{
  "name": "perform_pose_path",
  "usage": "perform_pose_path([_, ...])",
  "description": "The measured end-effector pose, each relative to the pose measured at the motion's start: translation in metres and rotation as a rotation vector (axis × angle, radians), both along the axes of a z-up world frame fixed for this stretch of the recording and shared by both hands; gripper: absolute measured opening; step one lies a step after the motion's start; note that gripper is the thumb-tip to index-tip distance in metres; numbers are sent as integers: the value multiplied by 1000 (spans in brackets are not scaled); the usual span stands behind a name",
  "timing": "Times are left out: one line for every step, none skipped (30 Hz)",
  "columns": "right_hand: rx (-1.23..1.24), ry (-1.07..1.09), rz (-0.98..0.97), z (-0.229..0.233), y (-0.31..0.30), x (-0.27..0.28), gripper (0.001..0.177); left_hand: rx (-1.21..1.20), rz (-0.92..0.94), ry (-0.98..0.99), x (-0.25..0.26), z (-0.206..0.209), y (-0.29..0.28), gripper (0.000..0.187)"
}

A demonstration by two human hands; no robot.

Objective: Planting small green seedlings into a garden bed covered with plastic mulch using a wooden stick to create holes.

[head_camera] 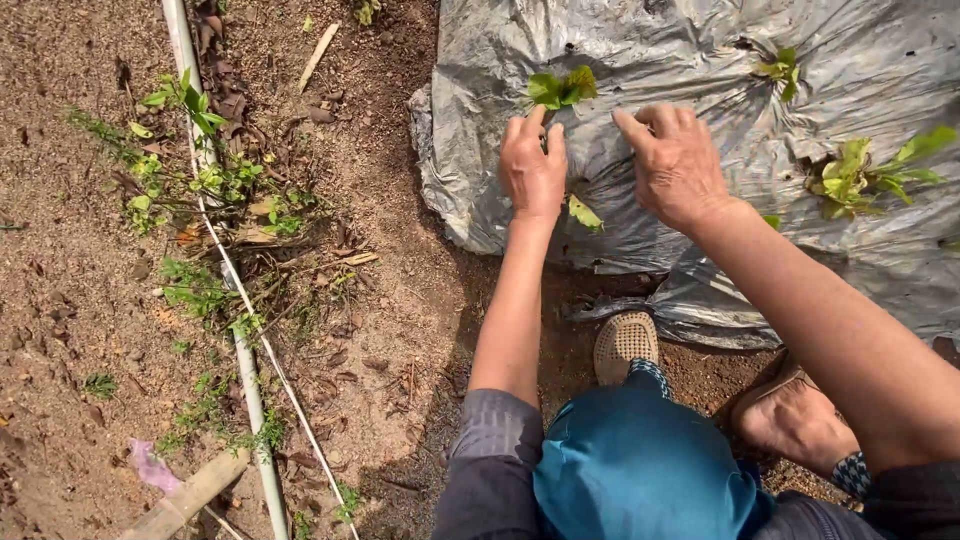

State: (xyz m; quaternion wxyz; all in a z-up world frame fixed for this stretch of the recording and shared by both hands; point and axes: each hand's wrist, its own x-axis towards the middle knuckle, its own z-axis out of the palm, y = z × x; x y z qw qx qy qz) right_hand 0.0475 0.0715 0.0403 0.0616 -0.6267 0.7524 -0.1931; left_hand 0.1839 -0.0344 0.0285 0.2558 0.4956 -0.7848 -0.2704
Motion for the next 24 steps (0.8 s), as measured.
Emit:
perform_pose_path([-1, 1, 4, 7, -12, 3, 51, -1, 4, 1, -2, -1, -6, 21])
perform_pose_path([81, 26, 32, 14, -22, 6, 53, -55, -19, -57, -4, -1, -11, 18])
perform_pose_path([162, 52, 61, 20, -33, 9, 54, -109, -42, -116, -7, -3, -16, 16])
perform_pose_path([166, 50, 64, 16, -37, 10, 54, -105, -40, -118, -10, -1, -18, 16])
perform_pose_path([190, 107, 63, 12, -42, 10, 54, -92, -37, -93, -12, 1, -22, 7])
perform_pose_path([210, 168, 65, 8, -48, 9, 53, -82, -30, -65, -16, 3, -26, 7])
perform_pose_path([209, 170, 71, 6, -52, 8, 53, -82, -23, -65, -14, -1, -29, 7])
perform_pose_path([285, 187, 78, 3, -54, 8, 52, -44, -21, -12, -12, -4, -32, 8])
perform_pose_path([360, 205, 85, 1, -57, 7, 52, -5, -19, 41, -9, -7, -34, 15])
perform_pose_path([362, 204, 89, 3, -58, 8, 52, -3, -16, 40, -11, -4, -36, 15])
perform_pose_path([309, 224, 82, 5, -59, 8, 49, 55, 35, 21, -13, 0, -38, 14])
perform_pose_path([256, 241, 76, 8, -59, 9, 46, 112, 86, 1, -14, 4, -40, 14])
perform_pose_path([257, 239, 80, 7, -60, 10, 46, 114, 89, -2, -14, 2, -43, 14])
perform_pose_path([249, 257, 78, 7, -60, 10, 47, 145, 115, -20, -15, 1, -46, 11])
perform_pose_path([241, 275, 76, 8, -60, 9, 48, 176, 141, -38, -16, 0, -50, 8])
perform_pose_path([243, 275, 76, 7, -60, 9, 48, 178, 141, -39, -17, 2, -52, 8])
perform_pose_path([251, 275, 76, 7, -60, 9, 43, 190, 127, -39, -18, 5, -55, 8])
perform_pose_path([260, 272, 77, 7, -60, 10, 38, 203, 114, -41, -18, 8, -57, 13])
perform_pose_path([263, 269, 77, 6, -61, 9, 38, 206, 114, -44, -19, 3, -59, 13])
perform_pose_path([243, 269, 70, 7, -61, 10, 41, 161, 76, -22, -19, -1, -60, 16])
perform_pose_path([223, 269, 63, 8, -61, 11, 43, 116, 38, 0, -18, -4, -61, 20])
perform_pose_path([221, 271, 63, 8, -60, 12, 43, 114, 39, 1, -17, -6, -60, 20])
perform_pose_path([247, 256, 62, 9, -59, 13, 44, 140, 38, 34, -16, -6, -59, 21])
perform_pose_path([262, 250, 53, 10, -64, 11, 45, 155, 31, 76, -19, -7, -63, 23])
